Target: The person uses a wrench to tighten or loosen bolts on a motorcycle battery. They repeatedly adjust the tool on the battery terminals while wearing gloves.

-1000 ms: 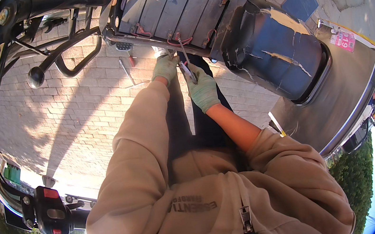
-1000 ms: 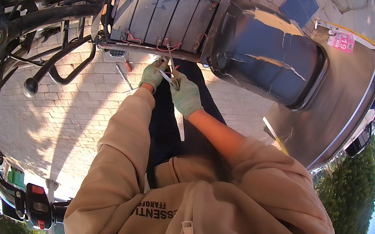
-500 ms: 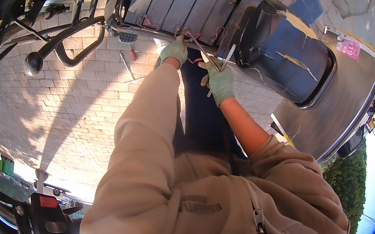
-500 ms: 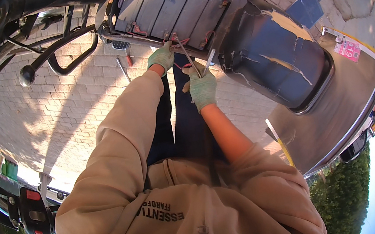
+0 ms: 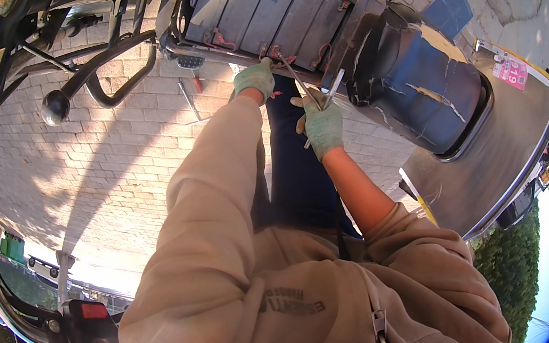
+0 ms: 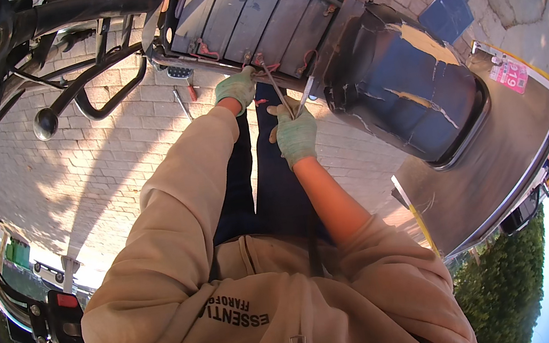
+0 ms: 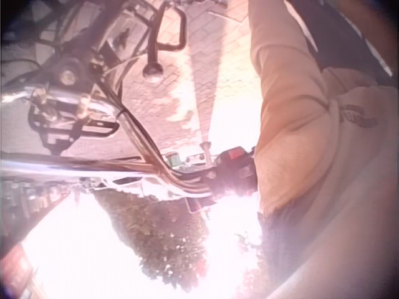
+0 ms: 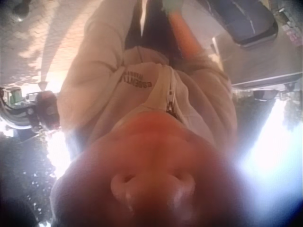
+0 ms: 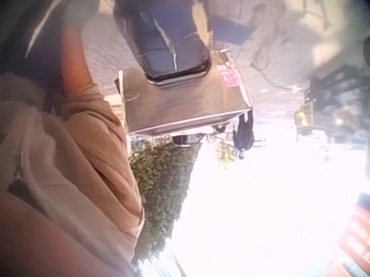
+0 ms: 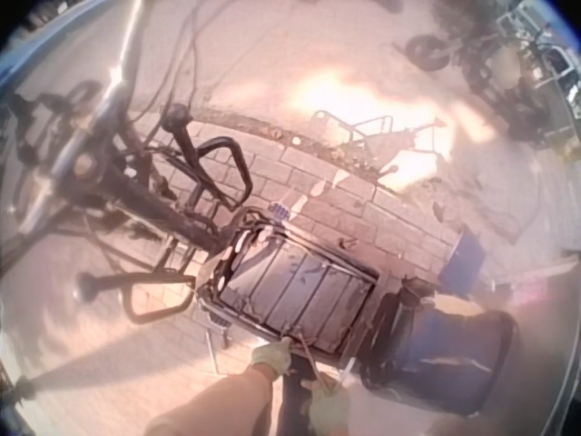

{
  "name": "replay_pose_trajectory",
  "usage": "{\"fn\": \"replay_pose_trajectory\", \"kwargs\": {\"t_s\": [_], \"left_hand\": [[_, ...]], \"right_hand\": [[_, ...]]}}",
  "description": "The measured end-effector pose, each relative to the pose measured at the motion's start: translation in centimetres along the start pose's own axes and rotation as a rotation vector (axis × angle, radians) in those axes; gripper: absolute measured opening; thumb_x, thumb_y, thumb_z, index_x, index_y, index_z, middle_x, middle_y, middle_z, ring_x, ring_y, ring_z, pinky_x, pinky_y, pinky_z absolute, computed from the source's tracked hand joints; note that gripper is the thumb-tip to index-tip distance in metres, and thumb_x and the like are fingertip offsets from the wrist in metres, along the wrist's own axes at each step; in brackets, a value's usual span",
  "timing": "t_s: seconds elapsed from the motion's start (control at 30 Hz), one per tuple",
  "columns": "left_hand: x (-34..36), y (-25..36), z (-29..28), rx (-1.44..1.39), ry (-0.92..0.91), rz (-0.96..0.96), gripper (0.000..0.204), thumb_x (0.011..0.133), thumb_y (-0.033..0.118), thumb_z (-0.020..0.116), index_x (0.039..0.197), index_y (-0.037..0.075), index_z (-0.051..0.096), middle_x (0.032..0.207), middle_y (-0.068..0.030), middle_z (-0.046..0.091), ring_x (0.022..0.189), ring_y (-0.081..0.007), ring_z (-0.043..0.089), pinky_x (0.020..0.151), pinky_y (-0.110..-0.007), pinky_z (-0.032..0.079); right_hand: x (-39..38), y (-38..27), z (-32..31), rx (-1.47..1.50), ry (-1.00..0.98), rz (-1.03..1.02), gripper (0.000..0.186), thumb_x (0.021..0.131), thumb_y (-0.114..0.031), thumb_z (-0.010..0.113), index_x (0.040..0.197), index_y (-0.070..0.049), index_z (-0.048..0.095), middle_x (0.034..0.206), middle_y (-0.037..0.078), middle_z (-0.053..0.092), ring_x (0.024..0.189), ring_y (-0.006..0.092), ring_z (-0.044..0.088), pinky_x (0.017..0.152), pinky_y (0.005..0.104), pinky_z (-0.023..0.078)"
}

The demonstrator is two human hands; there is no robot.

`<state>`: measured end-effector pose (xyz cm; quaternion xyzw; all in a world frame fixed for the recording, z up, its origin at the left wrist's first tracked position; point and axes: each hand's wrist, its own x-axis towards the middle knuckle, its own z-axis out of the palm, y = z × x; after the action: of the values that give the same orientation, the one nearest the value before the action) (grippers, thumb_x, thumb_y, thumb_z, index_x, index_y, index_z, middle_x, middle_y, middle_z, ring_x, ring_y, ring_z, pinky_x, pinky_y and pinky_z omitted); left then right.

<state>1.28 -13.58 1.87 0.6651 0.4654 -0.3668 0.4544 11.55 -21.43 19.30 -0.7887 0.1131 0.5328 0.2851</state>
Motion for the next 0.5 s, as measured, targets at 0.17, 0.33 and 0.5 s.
{"fn": "replay_pose_trajectory", "kwargs": {"t_s": [0.17,0.33,0.5], "left_hand": [[0.6,-0.9,-0.4,0.024,0.015,0.039,0.032,0.099,0.029,0.047,0.129,0.021,0.056,0.111,-0.0168,0.071,0.104,-0.0388,0.067,0.087,-0.047,0.052],[0.6,-1.9,-0.5,0.095,-0.028,0.142,0.029,0.1,0.027,0.048,0.126,0.017,0.057,0.112,-0.0162,0.07,0.102,-0.0382,0.067,0.086,-0.047,0.052],[-1.1,-1.4,-0.8,0.198,-0.111,0.145,0.032,0.098,0.023,0.053,0.13,0.019,0.057,0.117,-0.0169,0.069,0.106,-0.0365,0.067,0.09,-0.045,0.051]], "right_hand": [[0.5,-0.2,-0.3,-0.029,-0.02,-0.017,0.036,0.102,-0.015,0.054,0.129,0.008,0.053,0.101,0.012,0.074,0.044,0.0126,0.055,0.043,0.0271,0.043],[0.4,-0.4,-0.3,0.052,-0.005,0.01,0.033,0.103,-0.014,0.053,0.128,0.007,0.054,0.102,0.014,0.074,0.043,0.0127,0.054,0.042,0.0273,0.043],[0.5,-1.5,-0.3,0.105,0.001,0.039,0.029,0.103,-0.014,0.053,0.123,0.007,0.056,0.103,0.016,0.074,0.042,0.0126,0.054,0.04,0.0271,0.041]]}}
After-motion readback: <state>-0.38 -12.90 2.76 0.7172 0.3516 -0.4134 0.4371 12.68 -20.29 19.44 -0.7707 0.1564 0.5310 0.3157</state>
